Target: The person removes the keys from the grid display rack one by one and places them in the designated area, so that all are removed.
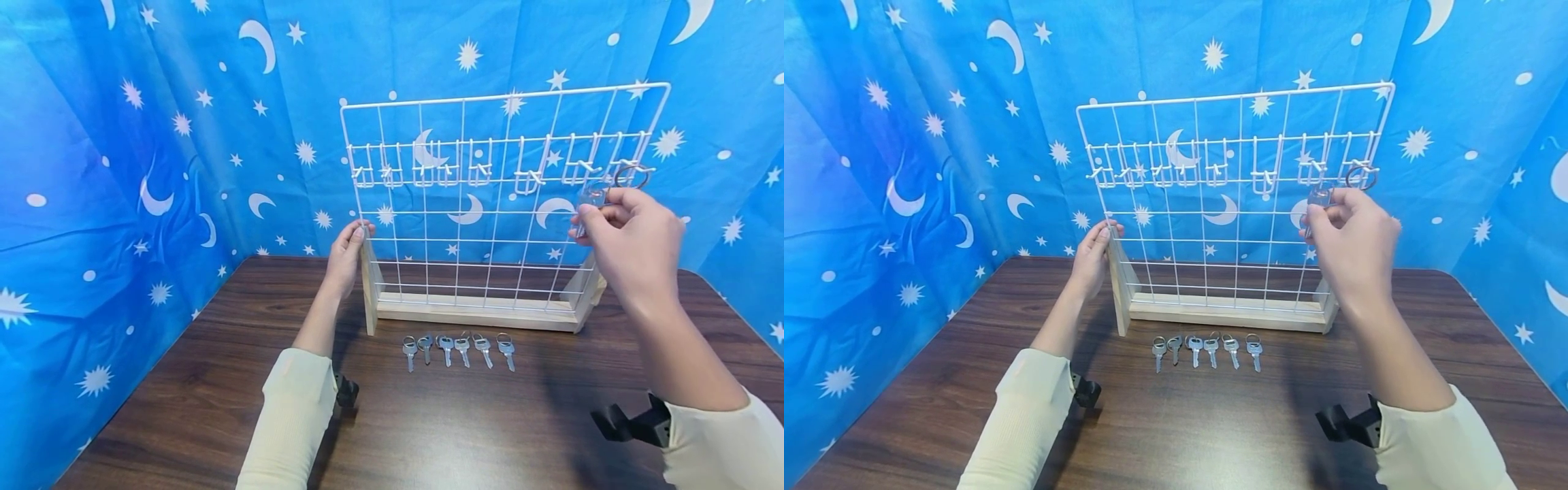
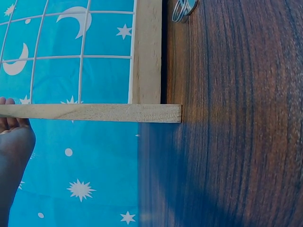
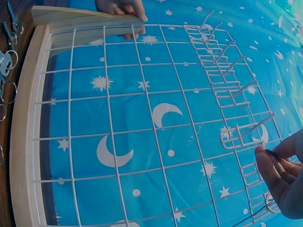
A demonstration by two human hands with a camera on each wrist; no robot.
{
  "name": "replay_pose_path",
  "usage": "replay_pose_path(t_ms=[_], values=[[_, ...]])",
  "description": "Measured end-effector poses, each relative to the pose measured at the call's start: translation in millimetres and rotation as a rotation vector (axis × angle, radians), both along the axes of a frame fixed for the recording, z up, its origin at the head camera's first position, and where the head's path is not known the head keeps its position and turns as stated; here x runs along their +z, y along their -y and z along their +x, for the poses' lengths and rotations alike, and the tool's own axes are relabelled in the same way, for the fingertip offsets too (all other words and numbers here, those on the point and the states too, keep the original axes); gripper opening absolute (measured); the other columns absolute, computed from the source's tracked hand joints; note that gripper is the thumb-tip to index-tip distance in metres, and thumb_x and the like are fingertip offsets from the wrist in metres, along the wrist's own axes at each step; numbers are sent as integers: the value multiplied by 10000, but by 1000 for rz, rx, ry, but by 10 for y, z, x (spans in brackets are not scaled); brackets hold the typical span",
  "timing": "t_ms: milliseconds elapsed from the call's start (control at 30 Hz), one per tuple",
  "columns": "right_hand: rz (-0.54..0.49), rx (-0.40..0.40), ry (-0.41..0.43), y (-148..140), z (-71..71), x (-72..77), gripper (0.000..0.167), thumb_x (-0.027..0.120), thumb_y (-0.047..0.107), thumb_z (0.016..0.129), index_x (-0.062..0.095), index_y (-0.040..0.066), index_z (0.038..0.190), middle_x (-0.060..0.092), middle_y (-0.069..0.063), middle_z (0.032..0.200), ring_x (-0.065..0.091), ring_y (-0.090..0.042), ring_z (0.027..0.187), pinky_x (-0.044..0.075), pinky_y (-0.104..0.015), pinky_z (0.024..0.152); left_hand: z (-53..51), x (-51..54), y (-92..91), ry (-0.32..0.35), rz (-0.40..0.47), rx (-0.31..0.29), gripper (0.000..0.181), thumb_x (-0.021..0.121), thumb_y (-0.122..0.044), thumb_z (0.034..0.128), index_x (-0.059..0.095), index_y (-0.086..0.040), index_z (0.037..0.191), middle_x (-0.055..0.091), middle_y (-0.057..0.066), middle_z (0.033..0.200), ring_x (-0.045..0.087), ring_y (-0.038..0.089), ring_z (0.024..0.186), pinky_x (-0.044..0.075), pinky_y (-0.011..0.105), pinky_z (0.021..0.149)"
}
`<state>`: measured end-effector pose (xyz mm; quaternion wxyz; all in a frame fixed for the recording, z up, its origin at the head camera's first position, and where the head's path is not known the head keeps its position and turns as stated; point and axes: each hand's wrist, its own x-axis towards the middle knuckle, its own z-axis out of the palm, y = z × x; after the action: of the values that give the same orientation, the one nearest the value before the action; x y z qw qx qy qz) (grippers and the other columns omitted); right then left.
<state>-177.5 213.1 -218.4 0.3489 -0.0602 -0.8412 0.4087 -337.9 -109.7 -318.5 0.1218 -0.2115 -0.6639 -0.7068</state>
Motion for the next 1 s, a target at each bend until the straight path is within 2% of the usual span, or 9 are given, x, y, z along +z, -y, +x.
replay_pose_path(t_ms=[100, 167, 333, 633, 700, 833, 1000], values=[[0, 8, 7, -9, 32, -17, 378, 566, 269, 913, 592, -18, 1158, 534, 324, 665, 528, 172, 562, 432, -50, 644, -1, -1, -4, 0, 2, 1, 373, 375, -175, 1010, 431, 98, 1258, 506, 261, 1232, 474, 273, 1176, 329, 330, 1023], [7, 6, 12, -10, 50, -27, 381, 570, 273, 910, 592, -17, 1157, 542, 319, 672, 528, 174, 565, 432, -52, 651, -3, -2, -3, -1, 5, 3, 367, 378, -174, 1009, 438, 91, 1256, 500, 269, 1237, 474, 271, 1174, 327, 334, 1024], [17, 8, 14, -11, 85, -77, 374, 577, 268, 908, 593, -13, 1155, 666, 130, 765, 531, 175, 580, 425, -43, 633, -3, -3, -4, -5, 10, 7, 353, 382, -168, 1007, 452, 77, 1252, 494, 275, 1240, 475, 263, 1173, 330, 338, 1020], [66, 29, 18, -16, 107, -251, 340, 573, 232, 915, 599, -37, 1122, 690, -166, 870, 497, 206, 570, 378, -18, 625, 23, 8, -5, 8, -7, 10, 376, 372, -179, 1011, 428, 88, 1270, 517, 225, 1233, 468, 258, 1183, 328, 342, 1024], [77, 47, 19, -10, 113, -302, 332, 570, 220, 919, 594, -46, 1115, 680, -201, 884, 491, 214, 574, 382, -20, 604, 25, 11, -3, 8, -5, 9, 376, 369, -176, 1012, 426, 90, 1271, 512, 234, 1236, 467, 263, 1183, 326, 343, 1026], [101, 62, 19, -1, 117, -408, 283, 580, 202, 915, 603, -35, 1066, 685, -187, 843, 482, 218, 588, 377, -41, 594, 23, 14, -6, 14, -7, 11, 364, 371, -180, 1012, 438, 74, 1263, 503, 250, 1243, 469, 272, 1181, 329, 349, 1023], [138, 55, 38, -24, 107, -509, 250, 591, 193, 908, 614, -25, 1028, 690, -150, 792, 473, 176, 604, 385, -142, 626, 26, 14, -14, 11, -18, 18, 356, 372, -188, 1012, 452, 54, 1260, 507, 244, 1246, 472, 263, 1180, 325, 349, 1026]])
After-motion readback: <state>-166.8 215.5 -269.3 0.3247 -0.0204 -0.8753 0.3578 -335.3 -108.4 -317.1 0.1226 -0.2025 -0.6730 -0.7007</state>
